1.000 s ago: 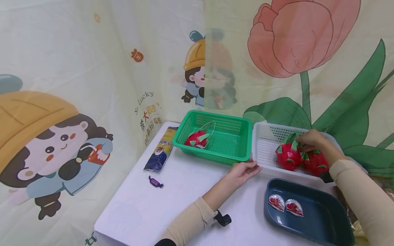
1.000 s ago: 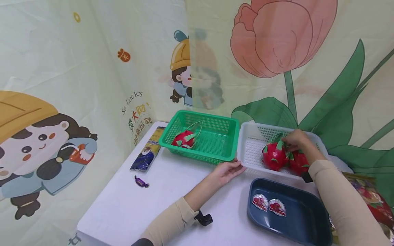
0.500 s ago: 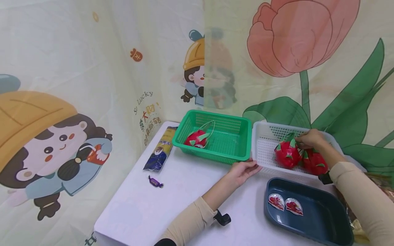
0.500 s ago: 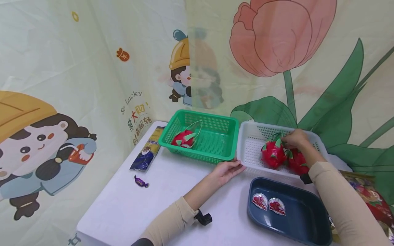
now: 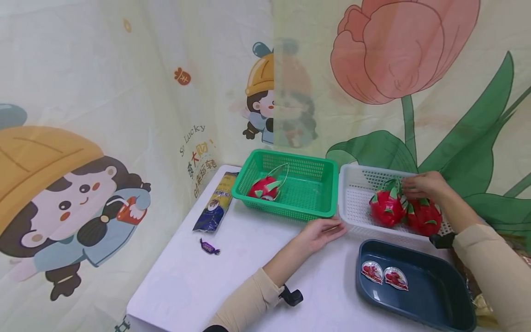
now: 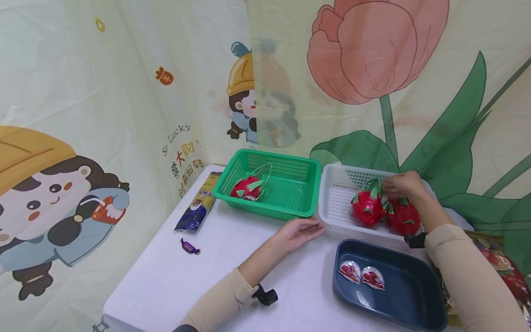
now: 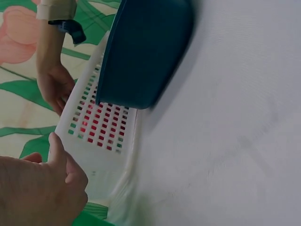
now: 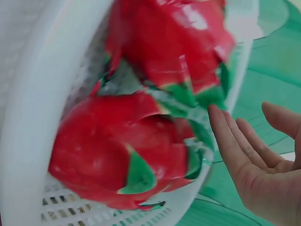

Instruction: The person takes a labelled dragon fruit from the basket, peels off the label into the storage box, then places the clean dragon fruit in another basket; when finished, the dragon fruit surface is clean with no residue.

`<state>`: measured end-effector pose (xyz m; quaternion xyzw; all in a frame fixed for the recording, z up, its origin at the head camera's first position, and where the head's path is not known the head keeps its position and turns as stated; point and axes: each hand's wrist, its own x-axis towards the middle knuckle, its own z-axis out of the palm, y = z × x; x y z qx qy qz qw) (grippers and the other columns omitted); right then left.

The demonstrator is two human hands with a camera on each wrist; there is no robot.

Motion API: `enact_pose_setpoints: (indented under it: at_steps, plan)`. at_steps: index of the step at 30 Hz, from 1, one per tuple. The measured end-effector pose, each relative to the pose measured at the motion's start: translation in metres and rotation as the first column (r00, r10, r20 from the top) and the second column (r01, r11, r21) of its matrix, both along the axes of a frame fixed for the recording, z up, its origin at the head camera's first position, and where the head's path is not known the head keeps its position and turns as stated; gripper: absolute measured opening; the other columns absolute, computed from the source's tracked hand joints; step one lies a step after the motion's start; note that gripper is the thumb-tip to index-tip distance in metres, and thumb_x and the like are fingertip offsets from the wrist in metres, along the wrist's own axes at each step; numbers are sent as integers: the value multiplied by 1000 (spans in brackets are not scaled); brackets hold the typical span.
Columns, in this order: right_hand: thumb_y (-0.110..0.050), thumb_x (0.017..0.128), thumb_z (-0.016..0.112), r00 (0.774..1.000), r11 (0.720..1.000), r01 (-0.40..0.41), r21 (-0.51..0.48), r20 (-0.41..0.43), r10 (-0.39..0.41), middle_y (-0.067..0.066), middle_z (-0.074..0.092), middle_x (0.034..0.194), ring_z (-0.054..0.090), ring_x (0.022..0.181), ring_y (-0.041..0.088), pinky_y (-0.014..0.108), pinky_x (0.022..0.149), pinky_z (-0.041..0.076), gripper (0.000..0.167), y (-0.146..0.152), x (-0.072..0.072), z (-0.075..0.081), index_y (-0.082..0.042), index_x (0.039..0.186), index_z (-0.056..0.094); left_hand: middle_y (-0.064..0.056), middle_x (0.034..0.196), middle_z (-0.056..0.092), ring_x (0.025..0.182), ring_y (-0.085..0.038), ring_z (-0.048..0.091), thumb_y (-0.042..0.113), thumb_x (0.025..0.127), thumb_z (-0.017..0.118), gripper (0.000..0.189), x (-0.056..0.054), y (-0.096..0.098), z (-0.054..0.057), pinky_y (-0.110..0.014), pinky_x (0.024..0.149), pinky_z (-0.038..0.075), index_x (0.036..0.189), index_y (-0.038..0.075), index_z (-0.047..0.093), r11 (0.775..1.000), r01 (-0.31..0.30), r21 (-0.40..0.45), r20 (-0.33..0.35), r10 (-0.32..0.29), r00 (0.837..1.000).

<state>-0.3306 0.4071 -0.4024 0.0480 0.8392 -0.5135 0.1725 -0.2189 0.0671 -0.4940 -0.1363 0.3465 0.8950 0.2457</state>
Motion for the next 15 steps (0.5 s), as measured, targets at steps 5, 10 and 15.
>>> enact_pose_setpoints:
  at_steps: [5,10,15]
  plan:
    - [-23,113,46,1000,995,-16,-95,-12,15,-10,68,106,72,94,4,38,100,57,65,-6,8,14,19,156,22,-23,115,64,137,-43,52,-10,98,58,32,8,-19,6,-47,111,50,129,-14,57,998,44,-33,-15,-44,999]
    - [-33,111,49,995,982,-96,-161,-38,91,-19,70,101,72,98,2,27,91,61,72,-25,20,28,13,159,20,-21,112,60,134,-42,53,-9,98,57,22,14,-40,10,-46,113,48,120,-13,57,999,22,-42,-9,-23,1000]
    - [-37,110,53,987,969,-150,-196,-82,136,-20,73,109,72,102,3,25,90,61,71,-64,35,40,7,160,28,-22,116,56,111,-30,61,-7,98,55,4,14,-66,15,-43,112,50,98,-4,59,998,-30,-53,-7,30,1000]
